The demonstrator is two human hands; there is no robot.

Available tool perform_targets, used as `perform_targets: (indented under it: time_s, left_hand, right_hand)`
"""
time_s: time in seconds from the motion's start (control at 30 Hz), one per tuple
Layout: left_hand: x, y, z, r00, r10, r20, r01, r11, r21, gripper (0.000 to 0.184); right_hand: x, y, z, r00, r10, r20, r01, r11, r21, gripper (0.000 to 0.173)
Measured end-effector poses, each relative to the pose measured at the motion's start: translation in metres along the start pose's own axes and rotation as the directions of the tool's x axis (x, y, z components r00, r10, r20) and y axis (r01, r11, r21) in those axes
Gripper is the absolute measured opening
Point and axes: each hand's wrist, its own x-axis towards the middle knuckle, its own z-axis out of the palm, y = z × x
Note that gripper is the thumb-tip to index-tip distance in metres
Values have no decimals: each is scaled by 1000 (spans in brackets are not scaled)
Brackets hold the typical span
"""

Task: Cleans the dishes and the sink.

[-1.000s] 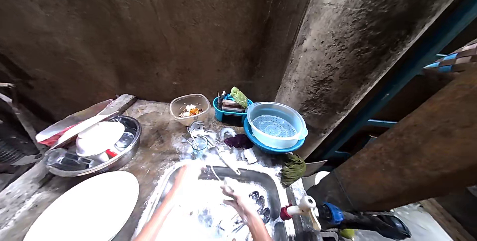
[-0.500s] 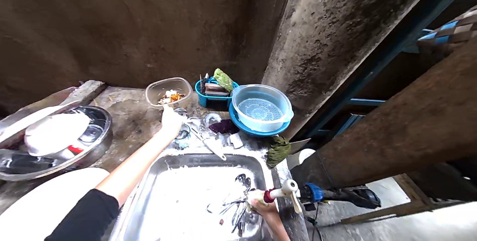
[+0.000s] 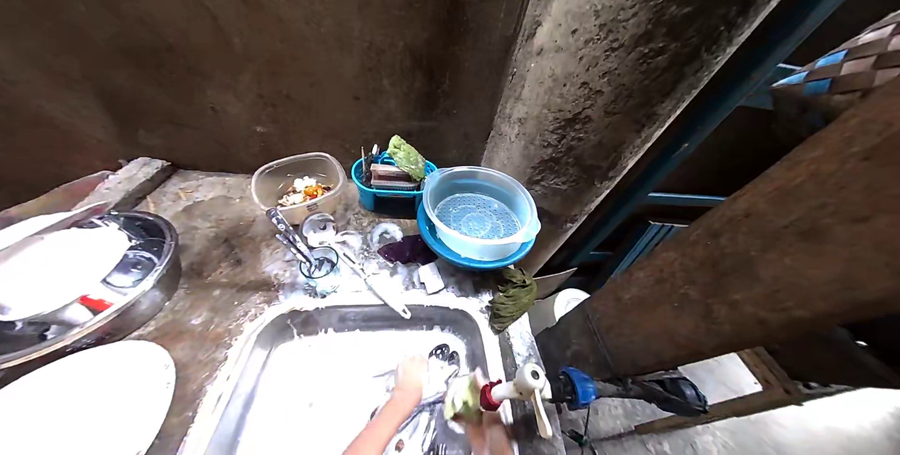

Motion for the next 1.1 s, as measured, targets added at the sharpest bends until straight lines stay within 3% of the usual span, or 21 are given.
perform_targets:
  time_s: [0.07,0.13,0.2,0.23,0.3,0.37,0.47,0.5,0.53,0.57,0.6,0.63,0.67,0.7,0.73,0.8,0.87,0.9,1.0,1.03,1.1]
  left_hand:
    - [6,7,7,1000,-12,6,12,1000,0,39]
    - [1,6,5,999,1,40,-1,1000,-8,37]
    - [-8,-8,4,998,54,-10,-55,992,-117,37]
    - [-15,-15,3,993,96,-69,-108,972,-208,39]
    - [-39,-26,3,962,176,-210,-251,876,-412,33]
    - [-66,-25,3,935,121,-334,-301,770,-563,32]
    - [-92,-26,-14,933,2,-361,-230,774,-590,31]
    - [-97,-31,-17,928,-9,-373,-237,758,-608,33]
    - [-102,-37,-18,924,-30,-382,-246,717,-652,33]
    - [-106,-43,-17,919,-69,-388,-253,650,-717,33]
    - [-110,-48,-17,918,-116,-380,-260,545,-797,31]
    - [-115,-51,-19,924,-147,-353,-264,422,-867,29]
    - [-118,-54,-22,943,-155,-296,-247,274,-930,29]
    - [-120,-57,-26,964,-139,-226,-209,129,-969,32]
    - [-120,-60,-31,979,-102,-178,-178,8,-984,36]
    - [-122,-62,-40,986,-23,-162,-164,-128,-978,41]
    - [-123,-64,-42,986,-24,-167,-168,-168,-971,45]
    - [-122,-67,-40,985,-38,-168,-172,-159,-972,46]
    - [-128,-83,-38,979,-47,-199,-199,-2,-980,36]
    - [-130,-88,-39,980,-33,-198,-196,56,-979,32]
    - [-131,-93,-43,982,-35,-187,-183,95,-978,30]
  right_hand:
    - [-20,10,5,991,114,70,-118,992,46,29]
    - [-26,26,3,979,100,178,-97,995,-24,33]
    - [-26,33,8,963,-159,217,201,961,-189,39]
    - [-20,34,14,910,-351,222,404,872,-275,36]
    - [8,36,29,670,-687,280,735,560,-383,28]
    - [44,39,46,435,-786,440,880,268,-392,28]
    - [76,27,82,142,-808,572,884,-157,-440,16]
    - [82,20,94,92,-825,557,868,-207,-451,14]
    - [85,15,106,112,-861,497,857,-170,-487,16]
    - [84,8,116,217,-895,391,851,-23,-524,18]
    - [80,-1,125,409,-877,251,829,242,-504,18]
    - [76,-10,133,631,-764,134,740,542,-398,16]
    - [75,-14,139,794,-601,93,603,756,-255,16]
    - [71,-11,141,885,-434,167,456,881,-127,17]
    - [63,-4,142,906,-284,315,313,949,-43,16]
    - [47,13,148,858,-126,499,141,990,9,28]
    - [41,18,156,845,-182,503,279,952,-125,23]
    - [41,14,158,830,-253,497,423,866,-266,18]
    - [43,-4,152,734,-458,502,679,519,-520,36]
    - [47,-4,149,729,-486,482,685,520,-510,36]
    - [49,1,145,765,-377,522,600,711,-365,30]
